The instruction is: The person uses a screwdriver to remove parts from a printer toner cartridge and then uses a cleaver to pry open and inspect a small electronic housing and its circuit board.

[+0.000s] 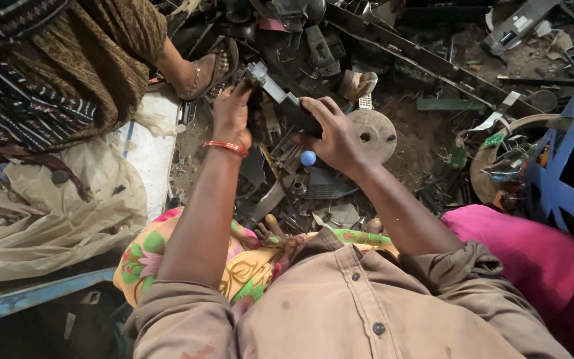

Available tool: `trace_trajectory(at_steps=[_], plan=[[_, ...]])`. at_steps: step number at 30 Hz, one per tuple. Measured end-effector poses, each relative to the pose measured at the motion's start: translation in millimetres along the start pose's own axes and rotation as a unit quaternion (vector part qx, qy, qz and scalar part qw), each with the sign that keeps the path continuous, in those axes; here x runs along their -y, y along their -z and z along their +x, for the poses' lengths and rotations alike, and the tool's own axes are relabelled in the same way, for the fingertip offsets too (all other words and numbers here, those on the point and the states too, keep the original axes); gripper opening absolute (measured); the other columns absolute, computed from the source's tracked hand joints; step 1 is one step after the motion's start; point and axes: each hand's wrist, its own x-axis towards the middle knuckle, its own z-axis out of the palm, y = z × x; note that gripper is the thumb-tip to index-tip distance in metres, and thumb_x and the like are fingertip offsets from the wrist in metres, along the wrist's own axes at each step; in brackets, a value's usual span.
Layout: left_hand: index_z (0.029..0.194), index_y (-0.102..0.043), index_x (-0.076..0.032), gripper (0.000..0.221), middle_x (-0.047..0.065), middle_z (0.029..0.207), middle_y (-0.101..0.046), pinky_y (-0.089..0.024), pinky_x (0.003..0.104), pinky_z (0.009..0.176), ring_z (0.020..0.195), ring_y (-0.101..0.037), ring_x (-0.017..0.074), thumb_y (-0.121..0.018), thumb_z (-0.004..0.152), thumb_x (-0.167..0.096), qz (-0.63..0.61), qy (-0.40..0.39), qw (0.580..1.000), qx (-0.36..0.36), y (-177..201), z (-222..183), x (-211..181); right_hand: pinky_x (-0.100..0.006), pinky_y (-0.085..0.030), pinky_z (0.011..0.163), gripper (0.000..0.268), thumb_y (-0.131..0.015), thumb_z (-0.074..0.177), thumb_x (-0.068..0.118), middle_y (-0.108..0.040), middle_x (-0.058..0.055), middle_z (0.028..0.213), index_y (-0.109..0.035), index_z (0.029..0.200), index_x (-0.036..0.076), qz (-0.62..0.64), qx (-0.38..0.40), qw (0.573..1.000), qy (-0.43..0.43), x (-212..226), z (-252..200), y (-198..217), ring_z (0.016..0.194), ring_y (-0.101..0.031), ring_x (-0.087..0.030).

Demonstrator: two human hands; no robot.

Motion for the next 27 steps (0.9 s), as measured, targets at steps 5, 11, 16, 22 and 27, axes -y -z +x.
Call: trace_trajectory(at_steps=[5, 11, 16, 22, 27], plan=[[0.114, -0.071, 0.0, 0.042, 0.002, 0.098, -0.064, -0.046, 0.03, 0.076, 0.088, -0.053, 0.0135, -0.079, 0.091, -0.034, 0.15, 0.017, 0.987, -0.054, -4.4, -17.5, -11.3, -0.039, -0.055, 0.089, 0.067, -0.089, 0.079, 0.008, -0.06, -0.016, 0.122, -0.057, 0.137, 0.0, -0.004, 0.015, 1.0, -0.018, 2.7, 3.3, 6.3, 0.109, -0.066, -0.033], [0.117, -0.069, 0.001, 0.039, 0.014, 0.109, -0.071, -0.051, 0.039, 0.085, 0.102, -0.065, 0.0294, -0.061, 0.092, -0.028, 0.409, -0.28, 0.863, 0.099, 7.3, -15.1, -18.0, -0.044, -0.052, 0.093, 0.074, -0.078, 0.065, -0.002, -0.06, -0.018, 0.121, -0.058, 0.136, 0.003, -0.045, 0.027, 0.999, -0.011, 2.4, 3.6, 15.8, 0.112, -0.061, -0.038], [0.108, -0.074, -0.001, 0.03, 0.005, 0.087, -0.067, -0.047, 0.037, 0.067, 0.077, -0.056, 0.0164, -0.067, 0.097, -0.027, 0.321, -0.054, 0.941, -0.098, 8.0, -4.8, 4.2, -0.042, -0.053, 0.094, 0.074, -0.068, 0.069, -0.008, -0.06, -0.017, 0.122, -0.056, 0.141, 0.003, 0.041, 0.035, 0.996, -0.071, 5.7, -3.8, 16.2, 0.113, -0.063, -0.036], [0.102, -0.068, 0.005, 0.02, 0.005, 0.076, -0.055, -0.037, 0.042, 0.057, 0.064, -0.044, 0.0168, -0.068, 0.092, -0.012, 0.305, -0.153, 0.938, -0.062, 0.9, -24.6, 22.4, -0.038, -0.054, 0.094, 0.064, -0.082, 0.081, 0.006, -0.062, -0.014, 0.123, -0.059, 0.141, 0.007, 0.019, 0.011, 0.992, -0.122, -7.8, -12.1, 1.6, 0.115, -0.065, -0.033], [0.107, -0.07, 0.001, 0.024, 0.019, 0.098, -0.074, -0.056, 0.043, 0.077, 0.088, -0.072, 0.0347, -0.075, 0.089, -0.014, 0.477, -0.359, 0.8, -0.061, -36.7, -46.7, 1.1, -0.038, -0.053, 0.098, 0.07, -0.092, 0.081, 0.014, -0.065, -0.013, 0.127, -0.057, 0.14, 0.001, 0.118, -0.006, 0.983, -0.14, -32.5, -11.2, -17.5, 0.117, -0.064, -0.025]])
